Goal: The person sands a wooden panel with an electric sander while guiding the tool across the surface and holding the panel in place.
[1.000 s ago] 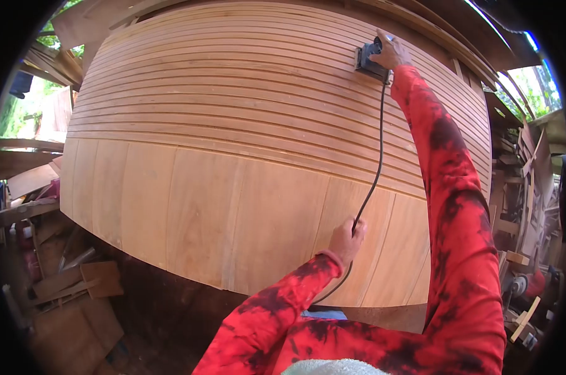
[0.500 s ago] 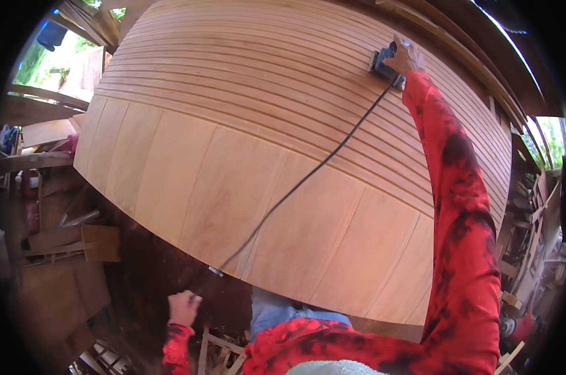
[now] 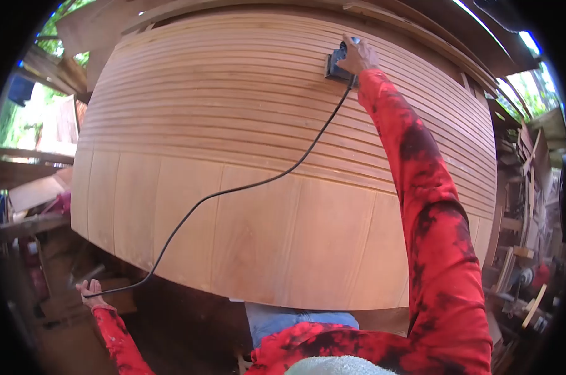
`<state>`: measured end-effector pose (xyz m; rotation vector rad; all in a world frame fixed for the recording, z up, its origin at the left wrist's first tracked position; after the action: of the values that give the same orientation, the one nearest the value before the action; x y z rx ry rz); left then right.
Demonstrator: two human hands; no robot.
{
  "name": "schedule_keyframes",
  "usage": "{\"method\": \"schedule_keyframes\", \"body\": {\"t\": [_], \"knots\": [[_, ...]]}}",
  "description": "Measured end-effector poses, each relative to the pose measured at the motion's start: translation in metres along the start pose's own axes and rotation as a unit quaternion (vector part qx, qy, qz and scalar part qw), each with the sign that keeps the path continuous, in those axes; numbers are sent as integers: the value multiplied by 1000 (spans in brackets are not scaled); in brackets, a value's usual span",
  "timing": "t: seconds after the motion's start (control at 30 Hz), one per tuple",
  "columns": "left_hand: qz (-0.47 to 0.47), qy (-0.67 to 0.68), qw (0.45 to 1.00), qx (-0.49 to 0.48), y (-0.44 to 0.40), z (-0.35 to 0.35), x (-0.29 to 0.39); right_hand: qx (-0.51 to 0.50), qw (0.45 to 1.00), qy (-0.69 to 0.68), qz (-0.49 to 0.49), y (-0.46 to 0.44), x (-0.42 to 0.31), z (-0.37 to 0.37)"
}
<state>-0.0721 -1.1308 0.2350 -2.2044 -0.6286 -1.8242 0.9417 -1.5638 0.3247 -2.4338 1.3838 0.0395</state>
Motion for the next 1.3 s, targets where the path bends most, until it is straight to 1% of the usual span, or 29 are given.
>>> {"method": "schedule_keyframes", "body": {"t": [0.03, 0.07, 0.1, 0.13, 0.17, 0.23, 0.3, 0.33, 0.4, 0.43, 0.47, 0.5, 0.53, 0.57, 0.63, 0.7, 0.83, 0.93, 1.0, 1.07, 1.13, 1.3], "knots": [[4, 6, 1000, -18, -4, 36, 6, 1, 1000, -2, 5, 1, 1, -3], [57, -91, 994, -4, -24, 68, 3, 28, 1000, -3, 8, 8, -4, -12], [112, -185, 976, 12, -44, 104, -5, 37, 999, 4, 21, 7, -6, -17], [168, -276, 946, 29, -62, 141, -14, 26, 999, 3, 18, 8, -9, -19], [252, -311, 910, 109, -61, 180, -22, 13, 1000, 1, 14, 9, -9, -19], [290, -423, 854, 82, -119, 245, -66, 38, 999, 17, 11, 6, -12, -25], [140, -422, 892, 74, -63, 282, -85, 2, 1000, 15, 26, 7, -14, -22], [64, -423, 901, 71, -24, 302, -90, 0, 999, 17, 31, 10, -12, -20], [148, -459, 869, 107, 52, 305, -75, -19, 1000, 8, 24, 5, -14, -19], [224, -490, 830, 146, 78, 306, -69, -19, 999, 12, 28, 3, -13, -19], [221, -494, 829, 141, 83, 309, -77, 8, 1000, 12, 14, 1, -17, -16], [226, -516, 808, 172, 88, 306, -80, 33, 999, 8, 3, 4, -21, -13], [232, -530, 789, 206, 92, 308, -78, 25, 1000, 12, 4, 2, -22, -13], [235, -527, 790, 207, 98, 303, -70, 29, 1000, 10, 6, 2, -22, -17], [175, -509, 831, 143, 106, 295, -72, 36, 999, 1, 3, 0, -26, -15], [176, -508, 831, 141, 124, 296, -64, 26, 1000, 4, 15, -2, -35, -16], [189, -517, 821, 152, 134, 282, -53, 47, 999, -18, 11, 4, -59, -25], [194, -516, 821, 153, 140, 284, -50, 12, 999, -30, 29, 5, -84, -29], [195, -515, 821, 148, 138, 288, -50, 20, 999, -36, 26, 3, -100, -23], [222, -533, 790, 207, 141, 299, -58, 24, 999, -41, 20, -4, -109, -6], [226, -531, 789, 210, 137, 306, -73, 33, 998, -55, 22, -10, -119, 11], [238, -526, 788, 211, 137, 309, -78, 14, 996, -81, 40, -20, -147, 17]]}}
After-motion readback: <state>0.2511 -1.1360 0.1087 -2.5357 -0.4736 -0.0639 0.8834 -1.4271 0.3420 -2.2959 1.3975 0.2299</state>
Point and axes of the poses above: each hand's wrist, its own y-axis away from the middle knuckle, its own z-axis out of the palm, x = y × z, the point moved 3 cm from there along -y, towards the middle knuckle, and after that the axes turned 8 degrees about -y, right-handed, at the moved point
